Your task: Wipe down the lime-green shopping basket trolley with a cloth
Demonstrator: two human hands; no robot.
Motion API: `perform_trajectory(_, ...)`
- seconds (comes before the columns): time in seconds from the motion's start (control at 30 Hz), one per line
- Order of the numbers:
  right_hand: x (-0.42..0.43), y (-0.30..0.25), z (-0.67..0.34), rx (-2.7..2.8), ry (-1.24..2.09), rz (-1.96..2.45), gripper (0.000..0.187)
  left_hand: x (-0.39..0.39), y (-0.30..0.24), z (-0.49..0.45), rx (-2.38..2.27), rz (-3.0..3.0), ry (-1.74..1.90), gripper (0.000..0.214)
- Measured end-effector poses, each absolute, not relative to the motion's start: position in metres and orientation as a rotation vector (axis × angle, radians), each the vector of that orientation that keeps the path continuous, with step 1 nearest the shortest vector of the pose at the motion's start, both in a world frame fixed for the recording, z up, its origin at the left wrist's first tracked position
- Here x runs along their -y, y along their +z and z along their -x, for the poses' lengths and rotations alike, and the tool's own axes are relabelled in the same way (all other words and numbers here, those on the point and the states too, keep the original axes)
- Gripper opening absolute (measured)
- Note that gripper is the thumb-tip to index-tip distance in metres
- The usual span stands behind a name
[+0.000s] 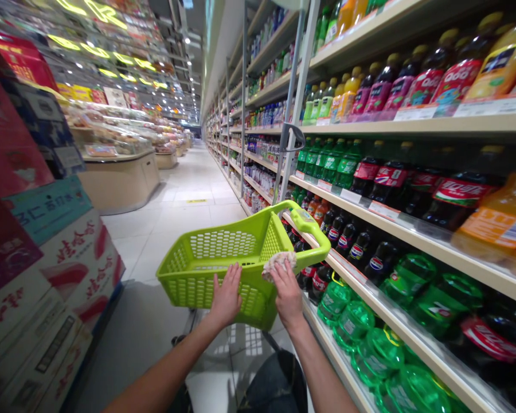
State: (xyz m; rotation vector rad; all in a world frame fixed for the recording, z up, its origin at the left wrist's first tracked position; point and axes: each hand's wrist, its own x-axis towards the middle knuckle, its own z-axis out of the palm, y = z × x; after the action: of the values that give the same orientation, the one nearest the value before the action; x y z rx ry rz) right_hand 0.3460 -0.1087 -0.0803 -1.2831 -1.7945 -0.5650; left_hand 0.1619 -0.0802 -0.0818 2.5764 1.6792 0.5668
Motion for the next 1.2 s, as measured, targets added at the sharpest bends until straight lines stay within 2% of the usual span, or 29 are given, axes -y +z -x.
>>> perform_trajectory(0.1,0.099,-0.072,-0.334,1.824,-0.529,1.271,0.048,0.083,-0.068,-0.174,-1.529,-2.599,0.756,0.071)
perform_trajectory(0.2,0.085,-0.065,-0.323,1.858,-0.442,1.271,0.058,0.078,-0.055,-0.191,-1.248,-2.582,0.938,0.068)
perform_trajectory(0.37,0.086,-0.054,-0.328,1.859,-0.427,1.367,0.075,0.059,-0.051,-0.207,-0.957,-2.377,0.983,0.062)
perform_trajectory(0.5,0.099,-0.036,-0.351,1.914,-0.481,1.708,0.061,0.053,-0.050,-0.208,-0.878,-2.227,1.055,0.056)
perform_trajectory(0.63,0.105,-0.032,-0.358,2.005,-0.488,1.757,0.046,0.053,-0.044,-0.212,-0.845,-2.076,1.172,0.037)
perform_trajectory(0.83,0.107,-0.043,-0.360,2.050,-0.480,1.667,0.047,0.047,-0.042,-0.217,-0.864,-2.183,1.163,0.029)
perform_trajectory(1.03,0.093,-0.033,-0.370,1.768,-0.574,1.575,0.038,0.050,-0.041,-0.242,-1.208,-2.507,1.044,0.038)
perform_trajectory(1.2,0.081,-0.030,-0.368,1.721,-0.600,1.702,0.033,0.043,-0.055,-0.242,-1.120,-2.558,1.022,0.030)
